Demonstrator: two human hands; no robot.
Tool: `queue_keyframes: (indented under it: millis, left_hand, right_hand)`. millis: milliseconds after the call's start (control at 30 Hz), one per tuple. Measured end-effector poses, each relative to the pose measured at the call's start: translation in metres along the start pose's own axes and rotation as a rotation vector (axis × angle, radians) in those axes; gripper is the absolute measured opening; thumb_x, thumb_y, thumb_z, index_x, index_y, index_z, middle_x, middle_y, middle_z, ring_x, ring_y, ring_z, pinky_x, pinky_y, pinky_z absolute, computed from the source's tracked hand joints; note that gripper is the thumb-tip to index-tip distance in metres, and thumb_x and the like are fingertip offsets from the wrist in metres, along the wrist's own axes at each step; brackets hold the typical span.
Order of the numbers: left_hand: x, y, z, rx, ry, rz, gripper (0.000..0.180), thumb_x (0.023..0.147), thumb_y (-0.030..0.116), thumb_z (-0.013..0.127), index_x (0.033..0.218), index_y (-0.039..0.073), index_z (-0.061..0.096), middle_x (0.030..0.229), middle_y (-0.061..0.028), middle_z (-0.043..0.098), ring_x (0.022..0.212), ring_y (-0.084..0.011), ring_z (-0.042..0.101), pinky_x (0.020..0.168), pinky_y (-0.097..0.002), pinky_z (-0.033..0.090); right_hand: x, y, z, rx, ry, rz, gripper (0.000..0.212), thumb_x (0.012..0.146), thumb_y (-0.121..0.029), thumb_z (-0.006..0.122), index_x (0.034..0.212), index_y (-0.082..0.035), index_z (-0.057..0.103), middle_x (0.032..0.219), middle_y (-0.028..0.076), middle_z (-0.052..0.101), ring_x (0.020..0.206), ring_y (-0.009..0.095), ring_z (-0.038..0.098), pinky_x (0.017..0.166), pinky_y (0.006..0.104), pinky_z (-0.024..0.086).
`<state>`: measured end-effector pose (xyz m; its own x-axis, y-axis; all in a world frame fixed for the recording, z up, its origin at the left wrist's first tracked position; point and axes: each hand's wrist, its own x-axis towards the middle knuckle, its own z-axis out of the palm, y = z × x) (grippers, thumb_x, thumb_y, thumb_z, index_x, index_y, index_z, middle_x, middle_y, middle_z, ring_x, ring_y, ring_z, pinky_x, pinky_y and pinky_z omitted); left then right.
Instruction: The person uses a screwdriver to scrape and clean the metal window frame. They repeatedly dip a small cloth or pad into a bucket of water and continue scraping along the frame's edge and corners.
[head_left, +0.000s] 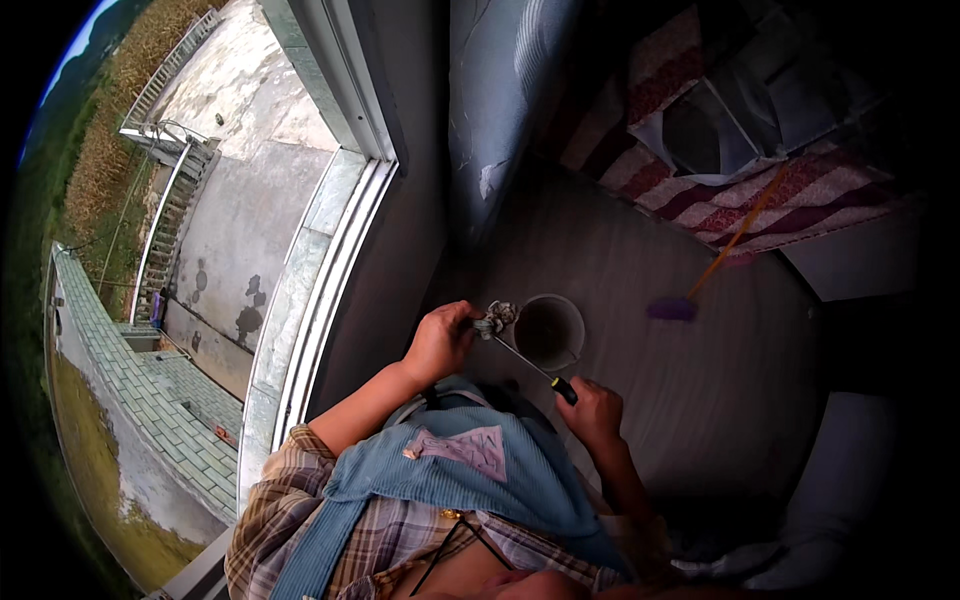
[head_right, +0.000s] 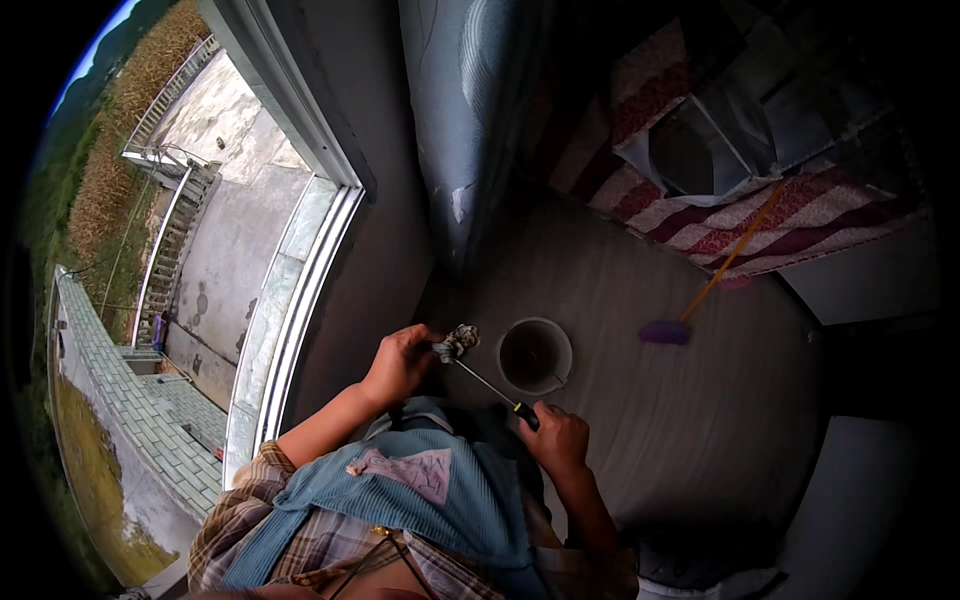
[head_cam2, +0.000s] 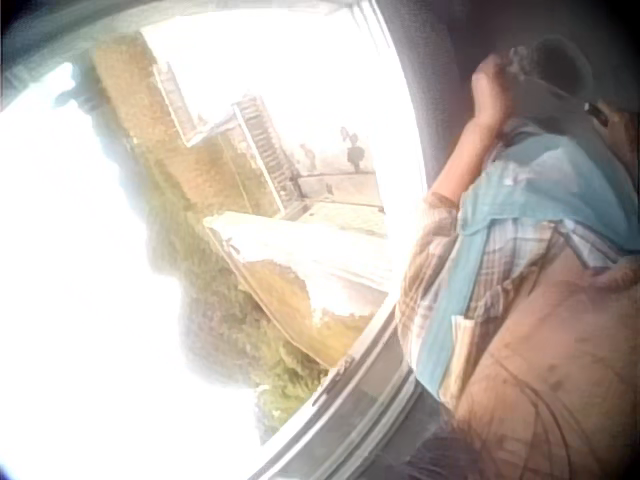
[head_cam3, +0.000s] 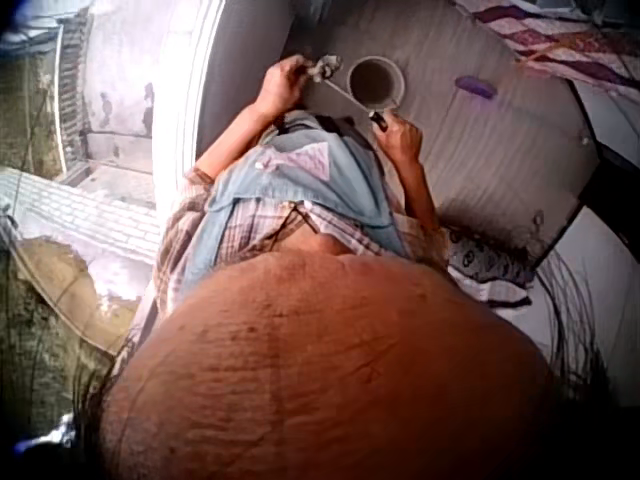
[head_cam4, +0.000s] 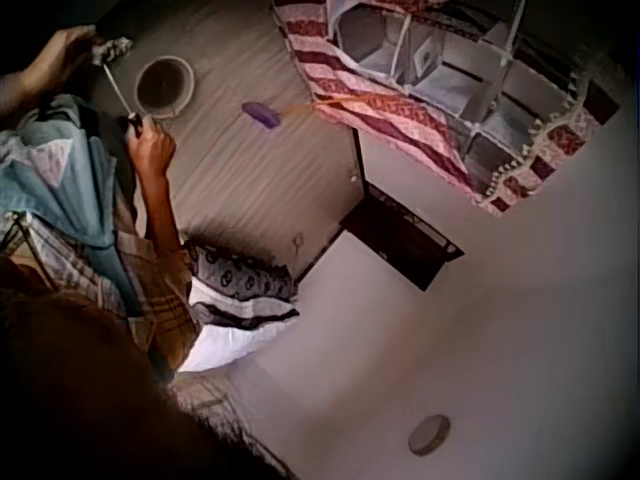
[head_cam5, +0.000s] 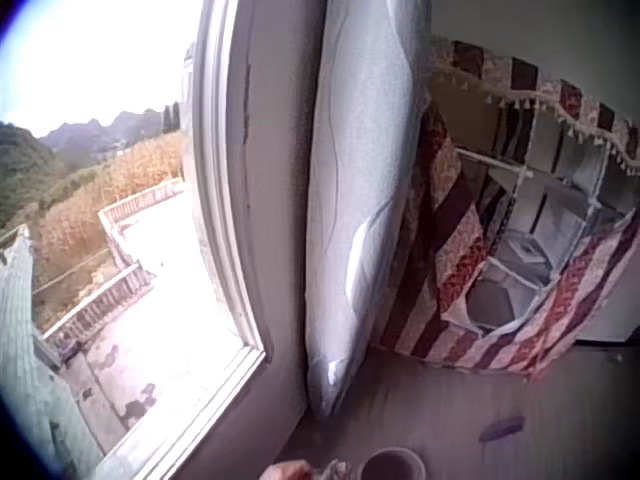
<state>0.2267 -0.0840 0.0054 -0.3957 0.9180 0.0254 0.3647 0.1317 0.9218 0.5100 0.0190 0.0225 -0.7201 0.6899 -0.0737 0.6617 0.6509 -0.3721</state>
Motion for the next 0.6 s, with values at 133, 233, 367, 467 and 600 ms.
queue_keyframes:
  millis: [133, 233, 367, 467, 600]
  left_hand:
    - [0.034, -0.044, 0.069, -0.543, -0.173, -0.359, 0.019, 0.087, -0.006, 0.068, 0.105, 0.001, 0.065, 0.095, -0.0058, 0.072, 0.084, -0.0141, 0.067, 0.079, -0.0292, 0.055]
    - [0.055, -0.060, 0.111, -0.793, -0.291, -0.611, 0.013, 0.092, -0.003, 0.065, 0.104, 0.003, 0.065, 0.095, -0.0057, 0.071, 0.085, -0.0145, 0.067, 0.081, -0.0289, 0.056]
    - [0.063, -0.097, 0.169, -0.940, -0.375, -0.846, 0.010, 0.098, 0.002, 0.058, 0.105, 0.004, 0.064, 0.099, -0.0072, 0.069, 0.088, -0.0184, 0.069, 0.085, -0.0325, 0.057]
    - [0.065, -0.136, 0.212, -1.039, -0.418, -0.984, 0.010, 0.098, 0.001, 0.057, 0.105, 0.005, 0.063, 0.101, -0.0075, 0.069, 0.090, -0.0191, 0.069, 0.086, -0.0341, 0.058]
    - [0.061, -0.190, 0.258, -1.020, -0.509, -1.105, 0.009, 0.098, 0.002, 0.057, 0.105, 0.006, 0.061, 0.101, -0.0073, 0.069, 0.092, -0.0191, 0.069, 0.088, -0.0347, 0.058]
  right_hand:
    - [-0.035, 0.041, 0.009, 0.064, -0.007, 0.211, 0.029, 0.081, -0.028, 0.077, 0.077, -0.007, 0.057, 0.070, 0.014, 0.064, 0.065, 0.035, 0.065, 0.058, 0.0459, 0.050]
    - [-0.062, 0.067, 0.018, 0.133, 0.000, 0.356, 0.030, 0.083, -0.030, 0.075, 0.078, -0.006, 0.058, 0.070, 0.015, 0.065, 0.066, 0.036, 0.066, 0.059, 0.0465, 0.050]
    - [-0.102, 0.091, 0.031, 0.285, -0.055, 0.579, 0.031, 0.084, -0.033, 0.074, 0.080, -0.005, 0.059, 0.070, 0.016, 0.065, 0.067, 0.037, 0.066, 0.060, 0.0471, 0.050]
    - [-0.132, 0.106, 0.053, 0.341, -0.134, 0.676, 0.034, 0.086, -0.037, 0.072, 0.083, -0.005, 0.060, 0.070, 0.016, 0.065, 0.067, 0.037, 0.066, 0.061, 0.0462, 0.050]
    - [-0.159, 0.110, 0.088, 0.433, -0.295, 0.805, 0.038, 0.088, -0.043, 0.069, 0.086, -0.006, 0.062, 0.074, 0.016, 0.068, 0.072, 0.036, 0.068, 0.064, 0.0469, 0.051]
